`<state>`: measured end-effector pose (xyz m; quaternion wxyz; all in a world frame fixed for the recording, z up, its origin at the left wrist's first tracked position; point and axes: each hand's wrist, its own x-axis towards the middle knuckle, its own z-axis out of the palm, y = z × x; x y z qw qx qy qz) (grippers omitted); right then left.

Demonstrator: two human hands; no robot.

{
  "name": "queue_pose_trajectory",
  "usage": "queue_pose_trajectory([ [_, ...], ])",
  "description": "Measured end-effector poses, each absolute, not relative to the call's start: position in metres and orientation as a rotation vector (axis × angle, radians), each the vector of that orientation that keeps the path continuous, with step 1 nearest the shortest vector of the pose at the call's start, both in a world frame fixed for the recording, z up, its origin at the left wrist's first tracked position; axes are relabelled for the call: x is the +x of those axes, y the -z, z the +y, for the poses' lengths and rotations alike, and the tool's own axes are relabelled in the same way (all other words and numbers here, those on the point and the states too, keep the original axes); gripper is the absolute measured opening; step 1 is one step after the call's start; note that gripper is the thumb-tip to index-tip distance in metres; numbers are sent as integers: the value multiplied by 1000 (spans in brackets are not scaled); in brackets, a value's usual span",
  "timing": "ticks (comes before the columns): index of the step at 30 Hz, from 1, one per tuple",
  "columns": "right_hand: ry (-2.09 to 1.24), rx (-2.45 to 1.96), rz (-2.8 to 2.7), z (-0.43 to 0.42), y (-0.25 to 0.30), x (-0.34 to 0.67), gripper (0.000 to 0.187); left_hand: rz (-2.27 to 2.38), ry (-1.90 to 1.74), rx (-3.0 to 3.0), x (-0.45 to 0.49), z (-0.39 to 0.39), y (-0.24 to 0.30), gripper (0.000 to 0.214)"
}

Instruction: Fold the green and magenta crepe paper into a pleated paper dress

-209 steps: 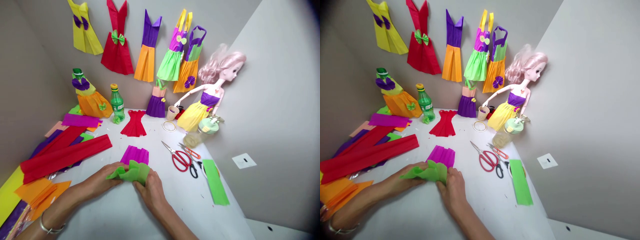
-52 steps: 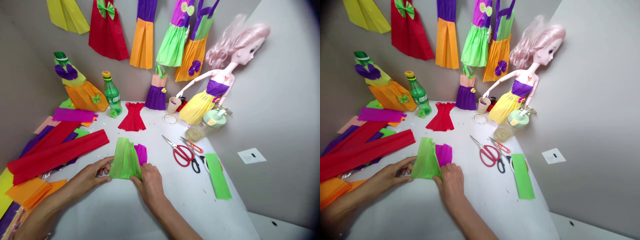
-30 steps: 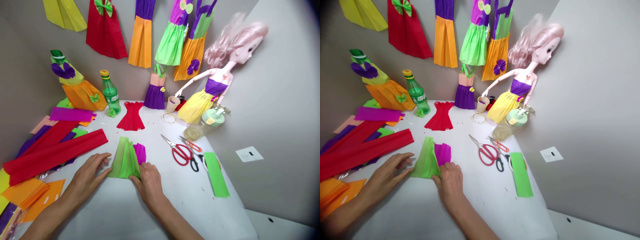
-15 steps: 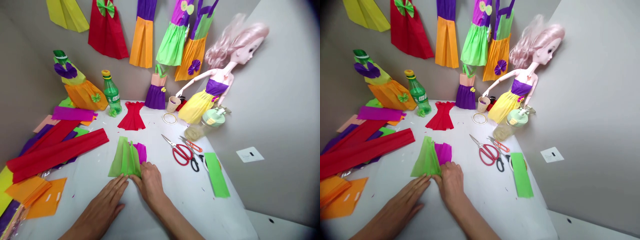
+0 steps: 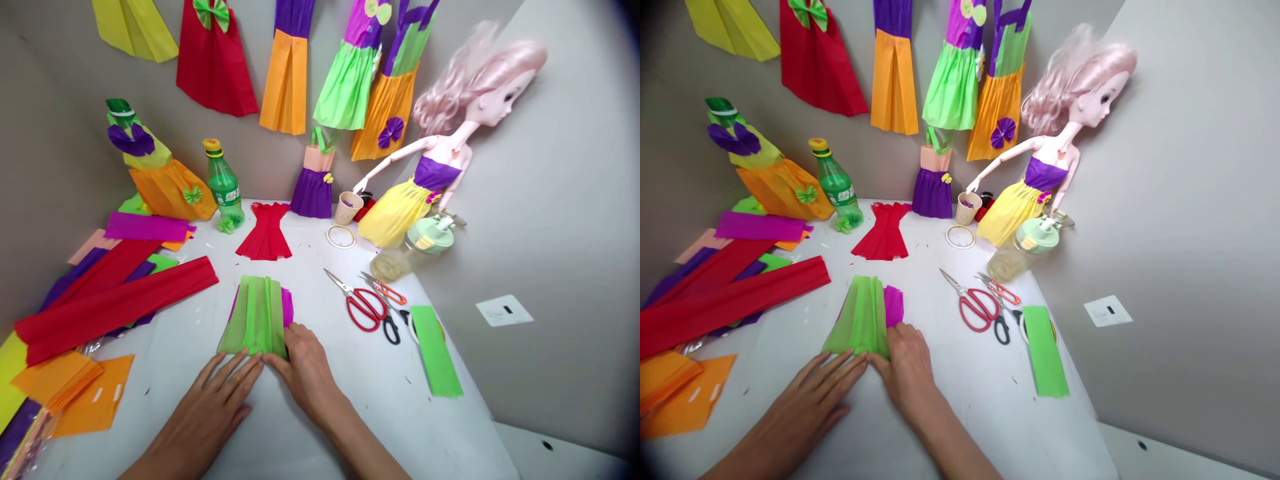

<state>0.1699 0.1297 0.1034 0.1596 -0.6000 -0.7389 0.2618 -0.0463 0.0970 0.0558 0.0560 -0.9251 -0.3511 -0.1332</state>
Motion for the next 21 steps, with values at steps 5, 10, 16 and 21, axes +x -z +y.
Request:
queue_pose_trajectory([
  [5, -624, -1833, -2178, 128, -102, 167, 12, -1027, 394, -2798, -44, 97, -60, 40],
  [10, -589, -1895, -2192, 127, -105, 172, 14, -1059, 377, -2808, -44, 94, -54, 40],
  [16, -512, -1914, -2201, 126, -101, 176, 16, -1089, 333, -2815, -43, 91, -52, 42],
  [21, -559, -1898, -2166, 127, -100, 181, 17, -1108, 342, -2813, -42, 89, -51, 44],
])
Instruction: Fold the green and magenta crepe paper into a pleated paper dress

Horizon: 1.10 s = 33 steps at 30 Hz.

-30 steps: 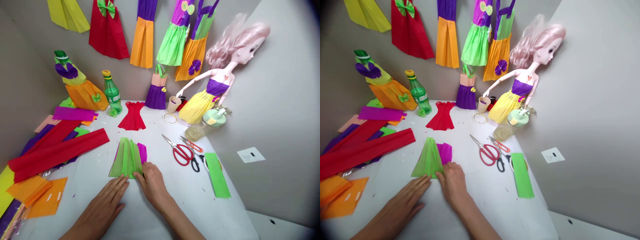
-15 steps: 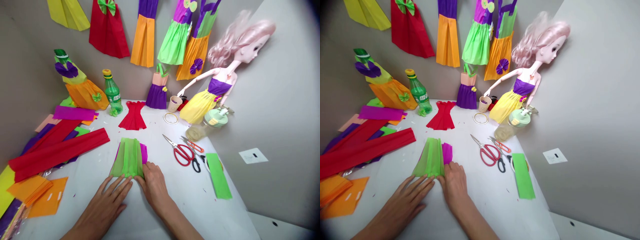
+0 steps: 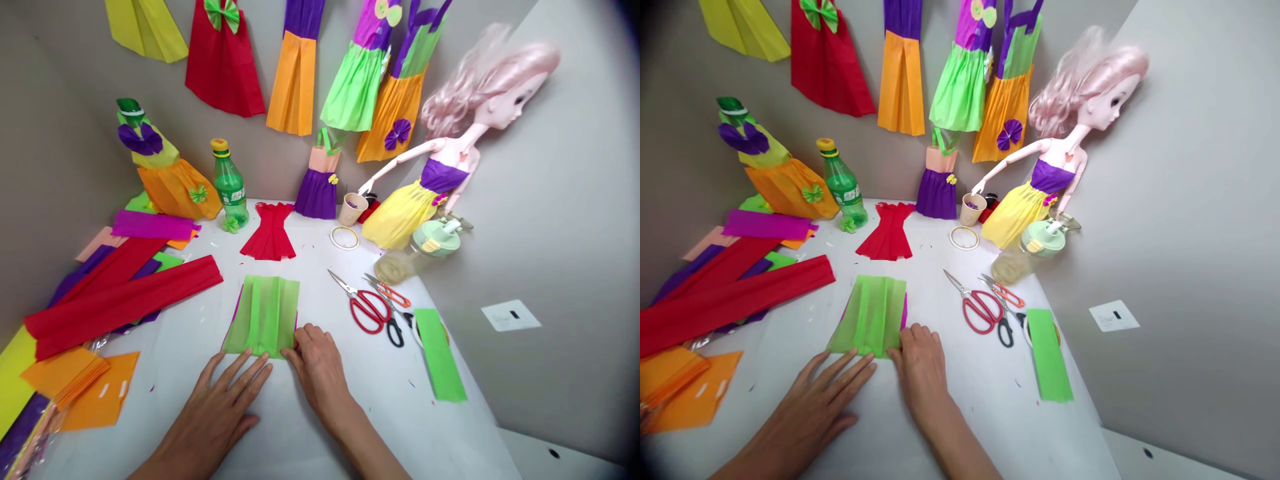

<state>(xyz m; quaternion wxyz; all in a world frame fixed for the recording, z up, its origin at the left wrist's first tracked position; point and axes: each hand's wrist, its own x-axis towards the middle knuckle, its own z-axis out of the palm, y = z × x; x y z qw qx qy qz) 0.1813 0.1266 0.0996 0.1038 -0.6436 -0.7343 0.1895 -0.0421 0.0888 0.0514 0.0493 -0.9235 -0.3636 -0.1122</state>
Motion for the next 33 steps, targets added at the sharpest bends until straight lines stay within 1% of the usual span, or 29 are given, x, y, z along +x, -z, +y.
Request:
queue_pose_trajectory([
  [7, -875, -1790, -1911, 143, -110, 191, 22, -1190, 267, -2842, -42, 85, -46, 51],
  [12, -982, -1840, -1851, 160, -116, 184, 30, -1119, 355, -2818, -42, 90, -51, 49],
  [14, -994, -1867, -1839, 164, -116, 180, 29, -1100, 391, -2813, -43, 93, -55, 47],
  [18, -979, -1875, -1825, 163, -112, 176, 20, -1075, 448, -2827, -46, 99, -57, 46],
  [23, -1019, -1868, -1810, 159, -112, 174, 15, -1057, 556, -2885, -52, 104, -58, 53],
  [28, -972, -1888, -1883, 159, -117, 171, 23, -1081, 578, -2918, -56, 106, -59, 56],
  [33, -869, -1876, -1969, 155, -114, 169, 33, -1083, 583, -2972, -59, 109, -58, 52],
])
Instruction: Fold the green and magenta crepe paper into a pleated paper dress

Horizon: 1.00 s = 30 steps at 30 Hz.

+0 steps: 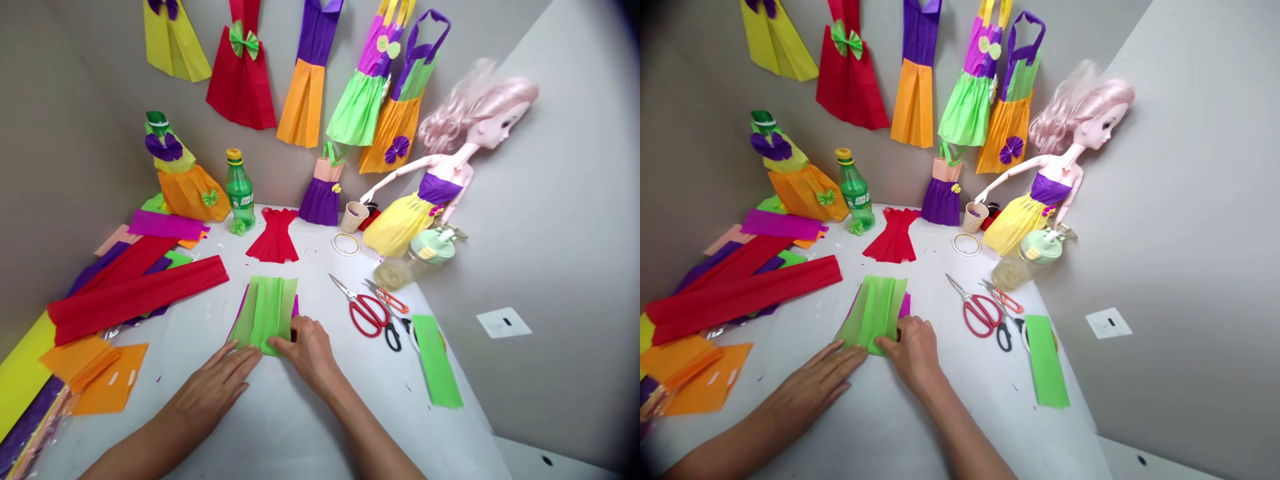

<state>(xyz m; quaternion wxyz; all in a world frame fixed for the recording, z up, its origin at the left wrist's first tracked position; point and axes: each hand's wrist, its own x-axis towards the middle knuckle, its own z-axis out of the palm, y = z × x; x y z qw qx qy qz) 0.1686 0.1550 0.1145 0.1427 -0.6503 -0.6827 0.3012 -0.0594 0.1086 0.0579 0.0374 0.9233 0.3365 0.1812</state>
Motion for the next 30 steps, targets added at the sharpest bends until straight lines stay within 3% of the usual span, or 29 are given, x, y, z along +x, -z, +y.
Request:
queue_pose_trajectory([
  [4, -721, -1843, -2061, 149, -107, 165, 28, 1125, -624, 2712, -65, 110, -58, 43],
  [7, -791, -1843, -1969, 149, -105, 171, 22, 1188, -665, 2629, -66, 114, -60, 37],
  [11, -761, -1742, -1888, 168, -118, 198, 12, 1027, -660, 2632, -62, 120, -69, 35],
  [15, -551, -1408, -2171, 209, -143, 216, 23, 923, -755, 2638, -58, 120, -71, 40],
  [21, -530, -870, -2841, 278, -167, 176, 36, 966, -793, 2557, -57, 118, -65, 38],
  [30, -446, -487, -3419, 291, -175, 120, 20, 948, -787, 2480, -62, 118, -49, 36],
])
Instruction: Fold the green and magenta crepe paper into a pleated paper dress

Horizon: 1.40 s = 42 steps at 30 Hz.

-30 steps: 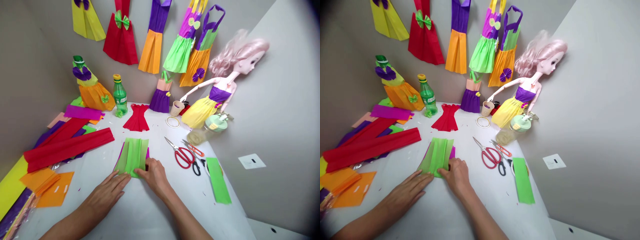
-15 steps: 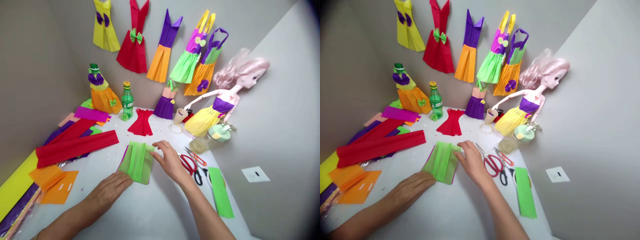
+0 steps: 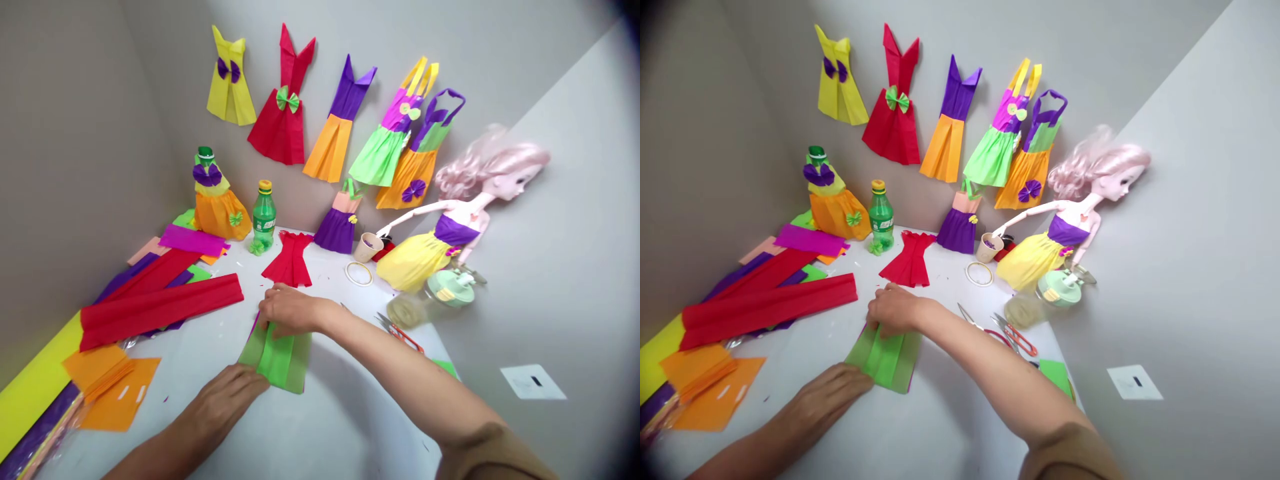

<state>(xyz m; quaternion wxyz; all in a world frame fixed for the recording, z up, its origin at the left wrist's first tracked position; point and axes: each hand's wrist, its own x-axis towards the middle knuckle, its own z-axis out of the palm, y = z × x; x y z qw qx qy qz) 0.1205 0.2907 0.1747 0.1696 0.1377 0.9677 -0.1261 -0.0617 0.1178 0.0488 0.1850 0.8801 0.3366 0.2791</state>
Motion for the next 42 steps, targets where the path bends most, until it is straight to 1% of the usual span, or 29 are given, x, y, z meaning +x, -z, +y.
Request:
queue_pose_trajectory([
  [4, 345, 276, 2658, 279, -173, 110, 12, 969, -785, 2481, -63, 118, -42, 33],
  [10, 372, 219, 2544, 270, -175, 101, 3, 943, -825, 2531, -60, 120, -52, 34],
  [15, 383, 260, 2460, 274, -179, 99, 7, 1012, -861, 2520, -58, 121, -56, 30],
  [18, 374, 281, 2440, 275, -182, 100, 4, 1029, -830, 2541, -57, 121, -55, 31],
  [24, 337, 379, 2439, 282, -178, 103, 6, 1002, -766, 2566, -59, 123, -54, 35],
  [29, 366, 440, 2454, 296, -170, 109, 15, 987, -758, 2566, -59, 122, -51, 39],
  [34, 421, 468, 2459, 303, -171, 114, 12, 1124, -810, 2529, -58, 121, -50, 37],
  [37, 437, 482, 2462, 304, -171, 115, 11, 1117, -791, 2560, -60, 122, -51, 42],
  [42, 409, 542, 2486, 305, -168, 114, 16, 1046, -653, 2668, -64, 121, -47, 54],
])
